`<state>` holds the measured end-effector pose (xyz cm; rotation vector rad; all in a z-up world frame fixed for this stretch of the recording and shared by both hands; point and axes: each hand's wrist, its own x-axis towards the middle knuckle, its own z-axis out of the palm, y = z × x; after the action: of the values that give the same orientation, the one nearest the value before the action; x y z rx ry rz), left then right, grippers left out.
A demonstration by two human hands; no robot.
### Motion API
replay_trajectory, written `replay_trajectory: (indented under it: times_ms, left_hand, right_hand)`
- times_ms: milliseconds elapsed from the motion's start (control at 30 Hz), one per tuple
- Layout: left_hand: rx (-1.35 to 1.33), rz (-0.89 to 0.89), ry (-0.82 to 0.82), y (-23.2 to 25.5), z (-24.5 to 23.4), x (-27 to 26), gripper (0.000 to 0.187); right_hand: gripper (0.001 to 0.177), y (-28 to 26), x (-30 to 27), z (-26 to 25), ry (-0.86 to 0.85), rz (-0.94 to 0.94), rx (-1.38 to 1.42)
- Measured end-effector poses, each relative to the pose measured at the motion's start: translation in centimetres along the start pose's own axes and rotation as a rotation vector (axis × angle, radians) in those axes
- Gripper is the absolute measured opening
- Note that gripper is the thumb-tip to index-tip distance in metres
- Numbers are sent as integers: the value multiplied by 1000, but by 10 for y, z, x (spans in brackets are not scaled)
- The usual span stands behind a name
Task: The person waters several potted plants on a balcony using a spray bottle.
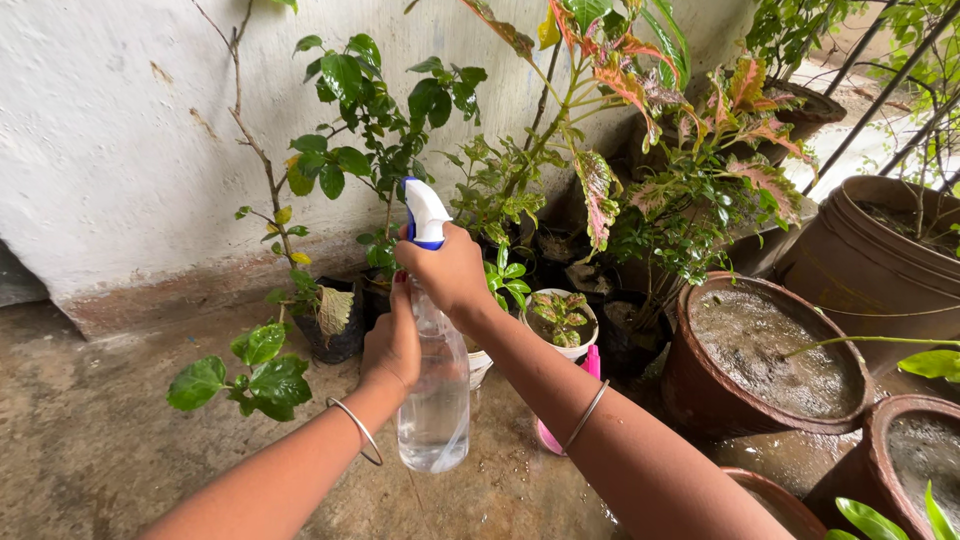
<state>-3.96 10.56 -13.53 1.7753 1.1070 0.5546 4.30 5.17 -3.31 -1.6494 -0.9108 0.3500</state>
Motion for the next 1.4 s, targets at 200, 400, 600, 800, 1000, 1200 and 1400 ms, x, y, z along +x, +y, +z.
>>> replay_trajectory:
  times_ms: [200, 400, 600, 800, 1000, 1200, 1400]
  left_hand:
    - [56, -106, -40, 5, 9, -13, 107]
    - [103, -60, -22, 38, 14, -30, 105]
    - [-295, -122, -124, 67, 19, -58, 90]
    - [-124, -94, -80, 63, 24, -53, 88]
    - [-248, -111, -148, 71, 29, -53, 91]
    - [-551, -119, -332, 62, 42, -32, 92]
    - [-235, -68, -96, 47, 55, -35, 95]
  right_hand:
    - [35, 21, -1, -15, -134, -6, 302]
    - [30, 37, 5, -29, -89, 66, 475]
    - [27, 47, 11, -45, -74, 74, 426]
    - [32, 36, 4, -53, -186, 144, 613]
    - [35, 41, 11, -61, -143, 77, 564]
    - [37, 41, 10, -72, -121, 76, 559]
    - [39, 30, 1, -67, -210, 183, 567]
